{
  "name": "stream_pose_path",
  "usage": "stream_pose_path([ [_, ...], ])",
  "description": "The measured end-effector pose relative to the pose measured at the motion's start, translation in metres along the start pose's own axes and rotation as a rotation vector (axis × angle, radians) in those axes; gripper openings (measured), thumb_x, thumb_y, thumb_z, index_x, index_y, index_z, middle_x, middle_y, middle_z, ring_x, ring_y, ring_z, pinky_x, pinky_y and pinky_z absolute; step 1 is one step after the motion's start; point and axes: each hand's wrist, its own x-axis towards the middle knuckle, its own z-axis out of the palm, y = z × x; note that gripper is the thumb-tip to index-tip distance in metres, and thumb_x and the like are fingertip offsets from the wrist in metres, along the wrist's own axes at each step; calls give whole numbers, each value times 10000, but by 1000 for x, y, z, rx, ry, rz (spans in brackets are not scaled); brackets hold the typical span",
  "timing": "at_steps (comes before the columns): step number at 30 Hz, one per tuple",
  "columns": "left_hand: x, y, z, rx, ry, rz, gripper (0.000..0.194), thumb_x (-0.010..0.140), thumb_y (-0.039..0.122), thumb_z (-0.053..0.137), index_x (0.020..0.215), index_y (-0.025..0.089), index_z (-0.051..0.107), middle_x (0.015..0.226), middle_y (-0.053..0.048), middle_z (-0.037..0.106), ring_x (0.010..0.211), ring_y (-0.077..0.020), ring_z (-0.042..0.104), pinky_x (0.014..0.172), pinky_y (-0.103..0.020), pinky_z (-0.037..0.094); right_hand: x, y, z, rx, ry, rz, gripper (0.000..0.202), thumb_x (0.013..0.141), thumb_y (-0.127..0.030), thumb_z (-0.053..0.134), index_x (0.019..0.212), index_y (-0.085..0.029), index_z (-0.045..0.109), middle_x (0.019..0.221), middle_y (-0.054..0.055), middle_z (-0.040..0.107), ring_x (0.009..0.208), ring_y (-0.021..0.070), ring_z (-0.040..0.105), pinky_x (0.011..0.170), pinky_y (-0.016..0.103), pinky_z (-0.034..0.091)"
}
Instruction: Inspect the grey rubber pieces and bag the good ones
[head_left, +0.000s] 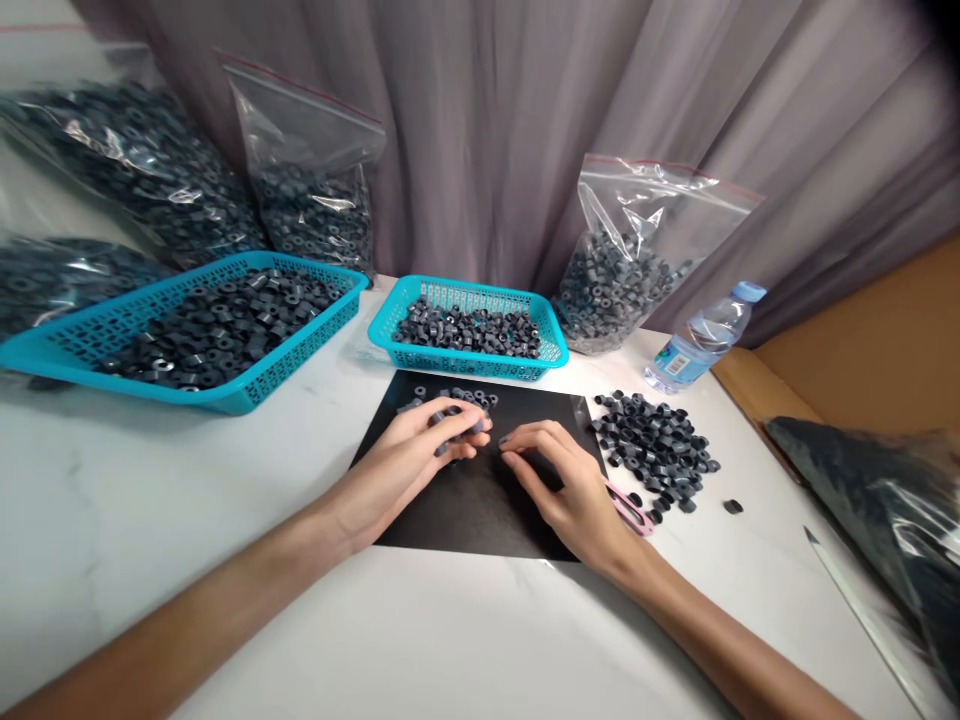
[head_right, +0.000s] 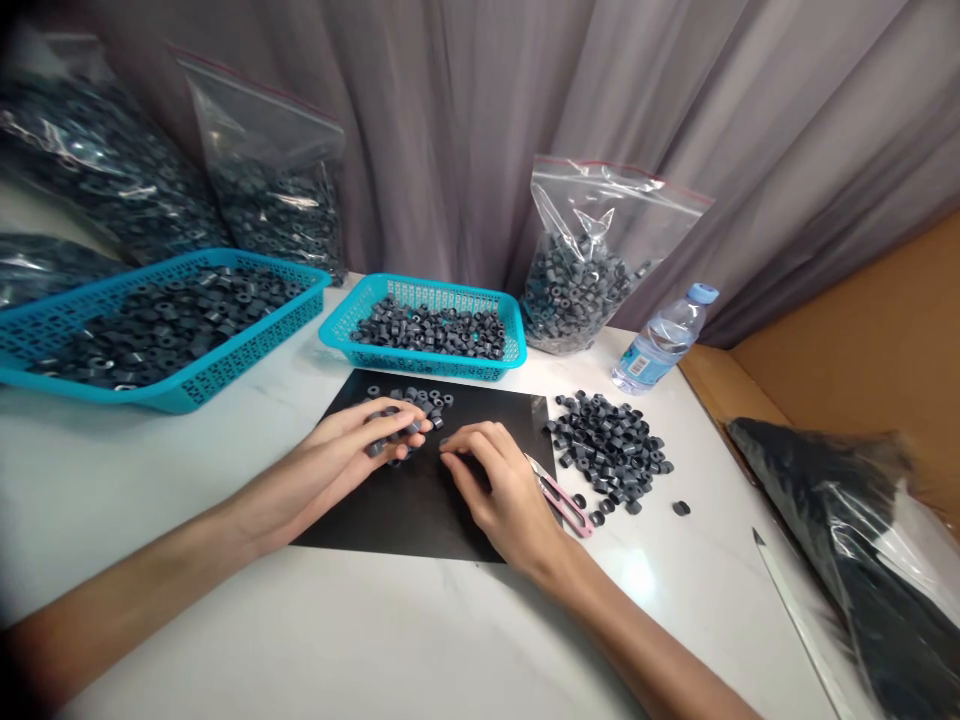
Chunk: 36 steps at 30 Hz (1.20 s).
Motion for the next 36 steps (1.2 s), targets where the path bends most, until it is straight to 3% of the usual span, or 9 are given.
stream_pose_path([
  [5, 1, -8, -2, 250, -45, 112, 200, 891, 392, 641, 966, 214, 694, 738, 0, 650, 834, -182, 632, 815, -293, 437, 0, -3, -3, 105, 99, 22, 77, 983, -230, 550, 1009, -223, 622, 996, 68, 672, 903, 200, 649, 805, 353, 554],
  [9, 3, -19, -3, 210, -103, 129, 228, 933, 405, 570, 1017, 221, 674, 852, -33, 691, 761, -168, 629, 720, -283, 443, -5, -2, 0, 63, 86, -26, 118, 985, -218, 547, 1089, -239, 600, 1027, 69, 672, 926, 200, 661, 826, 358, 563],
  [14, 1, -21, -2, 258, -154, 78, 271, 953, 426, 534, 1085, 229, 665, 788, -21, 691, 710, -156, 620, 723, -279, 440, -7, 1, 3, 36, 135, -18, 229, 954, -226, 620, 1176, -244, 566, 972, 40, 665, 855, 174, 669, 780, 324, 571],
  [23, 3, -15, 0, 301, -93, 107, 268, 918, 448, 588, 982, 204, 679, 713, 12, 659, 586, -120, 521, 641, -255, 401, -8, 4, 6, -130, 41, -136, 210, 991, -210, 559, 1194, -256, 541, 1077, 68, 664, 981, 207, 642, 854, 368, 555],
  [30, 6, -22, -5, 366, -129, 117, 243, 926, 429, 572, 1050, 228, 631, 757, 28, 624, 659, -137, 537, 702, -276, 406, -7, 6, 8, -157, 101, -121, 200, 985, -214, 572, 1182, -231, 545, 1018, 54, 639, 936, 188, 626, 823, 328, 543],
  [36, 1, -16, -2, 380, -189, 34, 284, 950, 442, 529, 1130, 244, 623, 801, 31, 602, 706, -132, 523, 710, -277, 378, -6, 4, 6, -176, 128, -121, 243, 970, -197, 594, 1204, -216, 533, 978, 50, 616, 900, 186, 612, 812, 322, 536],
])
